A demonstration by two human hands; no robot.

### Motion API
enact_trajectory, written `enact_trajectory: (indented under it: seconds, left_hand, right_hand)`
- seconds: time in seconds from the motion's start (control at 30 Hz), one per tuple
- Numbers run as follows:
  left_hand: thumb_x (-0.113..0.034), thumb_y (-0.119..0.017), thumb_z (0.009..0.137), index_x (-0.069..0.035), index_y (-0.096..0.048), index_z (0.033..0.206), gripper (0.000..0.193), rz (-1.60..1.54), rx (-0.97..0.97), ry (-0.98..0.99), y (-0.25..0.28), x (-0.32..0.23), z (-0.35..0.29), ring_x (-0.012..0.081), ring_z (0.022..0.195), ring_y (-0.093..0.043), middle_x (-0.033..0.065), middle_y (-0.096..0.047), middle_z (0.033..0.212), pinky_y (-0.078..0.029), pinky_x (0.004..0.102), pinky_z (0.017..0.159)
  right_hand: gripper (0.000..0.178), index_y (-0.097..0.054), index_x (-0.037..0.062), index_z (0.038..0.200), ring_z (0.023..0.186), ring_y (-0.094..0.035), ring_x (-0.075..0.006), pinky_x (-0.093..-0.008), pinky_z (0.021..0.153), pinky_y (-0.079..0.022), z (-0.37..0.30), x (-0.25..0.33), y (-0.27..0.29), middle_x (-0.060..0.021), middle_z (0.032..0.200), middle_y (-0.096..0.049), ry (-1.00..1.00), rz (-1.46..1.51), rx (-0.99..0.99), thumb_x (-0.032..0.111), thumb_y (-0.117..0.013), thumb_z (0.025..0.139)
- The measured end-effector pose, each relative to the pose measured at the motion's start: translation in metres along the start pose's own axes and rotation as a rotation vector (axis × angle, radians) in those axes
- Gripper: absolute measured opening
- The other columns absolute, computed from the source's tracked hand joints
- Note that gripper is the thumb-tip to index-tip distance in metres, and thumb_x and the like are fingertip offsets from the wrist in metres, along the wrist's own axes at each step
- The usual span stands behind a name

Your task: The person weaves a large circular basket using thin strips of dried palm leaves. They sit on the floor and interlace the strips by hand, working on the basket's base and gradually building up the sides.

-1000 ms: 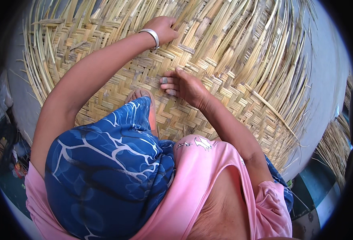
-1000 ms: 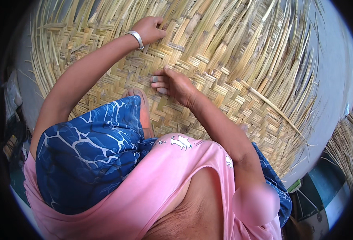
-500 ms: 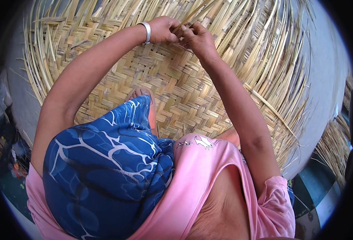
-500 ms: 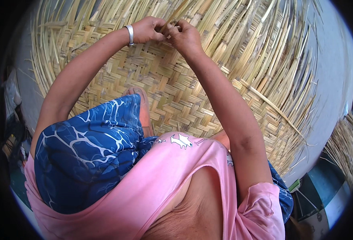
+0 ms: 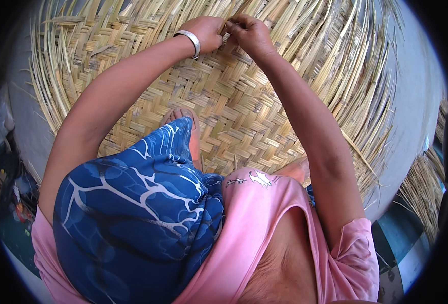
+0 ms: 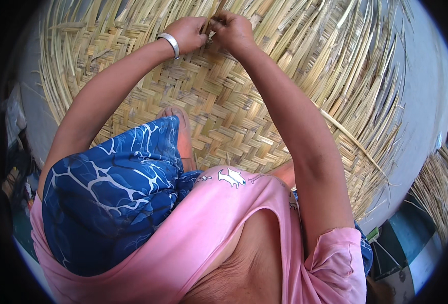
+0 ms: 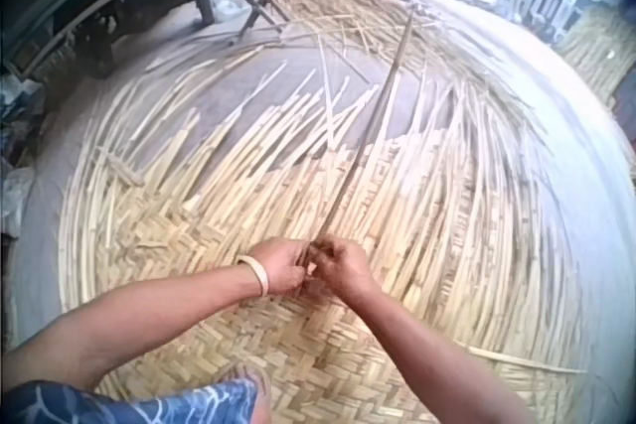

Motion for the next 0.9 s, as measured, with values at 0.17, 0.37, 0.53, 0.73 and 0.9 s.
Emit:
enact_trajectory:
  seconds: [0.17, 0.37, 0.53, 0.73, 0.9]
  left_hand:
    - [-0.03, -0.067, 0.076, -0.006, -0.052, 0.103, 0.039, -0.027, -0.059, -0.047, -0.009, 0.019, -0.001, 0.0332, 0.082, -0.059, 0.0146, -0.062, 0.088, -0.047, 0.0403, 0.071]
    - [-0.031, -0.071, 0.074, -0.006, -0.05, 0.102, 0.043, -0.038, -0.048, -0.058, -0.01, 0.018, -0.002, 0.033, 0.079, -0.059, 0.0153, -0.061, 0.086, -0.047, 0.0398, 0.069]
    - [-0.031, -0.071, 0.075, -0.007, -0.049, 0.101, 0.041, -0.035, -0.152, -0.135, -0.025, 0.031, 0.002, 0.031, 0.075, -0.058, 0.0127, -0.059, 0.08, -0.046, 0.0402, 0.067]
    - [-0.02, -0.071, 0.077, -0.004, -0.049, 0.105, 0.039, -0.207, -0.048, -0.024, -0.006, 0.02, 0.001, 0.0122, 0.063, -0.052, 0.003, -0.051, 0.073, -0.045, 0.0276, 0.059]
    - [-0.014, -0.066, 0.082, -0.002, -0.049, 0.103, 0.03, -0.37, 0.171, -0.027, 0.019, 0.012, 0.0, 0.0086, 0.067, -0.048, 0.0003, -0.051, 0.073, -0.043, 0.0239, 0.061]
  right_hand:
    - [0.022, -0.061, -0.0027, 0.1, 0.065, -0.062, -0.0127, -0.0266, 0.06, -0.053, 0.011, -0.008, -0.003, -0.0072, 0.079, -0.064, -0.166, 0.027, 0.01, 0.016, -0.061, 0.088]
    - [0.028, -0.059, -0.0016, 0.105, 0.073, -0.064, -0.0155, -0.0281, 0.064, -0.052, 0.009, 0.005, 0.024, -0.0097, 0.083, -0.063, -0.204, 0.068, 0.031, 0.022, -0.053, 0.092]
    - [0.038, -0.057, 0.0006, 0.111, 0.083, -0.065, -0.0205, -0.0344, 0.077, -0.053, -0.041, 0.032, 0.151, -0.0115, 0.091, -0.063, 0.054, -0.626, 0.172, 0.033, -0.044, 0.097]
    - [0.033, -0.059, -0.0012, 0.105, 0.074, -0.066, -0.0201, -0.0339, 0.069, -0.053, -0.205, 0.018, 0.276, -0.0141, 0.08, -0.065, -0.288, -0.809, 0.291, 0.029, -0.048, 0.095]
    - [0.038, -0.051, 0.0, 0.12, 0.08, -0.065, -0.0212, -0.0311, 0.068, -0.052, -0.331, -0.076, 0.285, -0.0118, 0.099, -0.062, -0.827, 0.066, -0.277, 0.027, -0.05, 0.094]
Point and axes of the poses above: each hand's wrist, its own z-axis towards the middle knuckle, its own y-axis out of the back of the hand, x = y × z, the point moved 1 cm from there along z, towards the middle knuckle
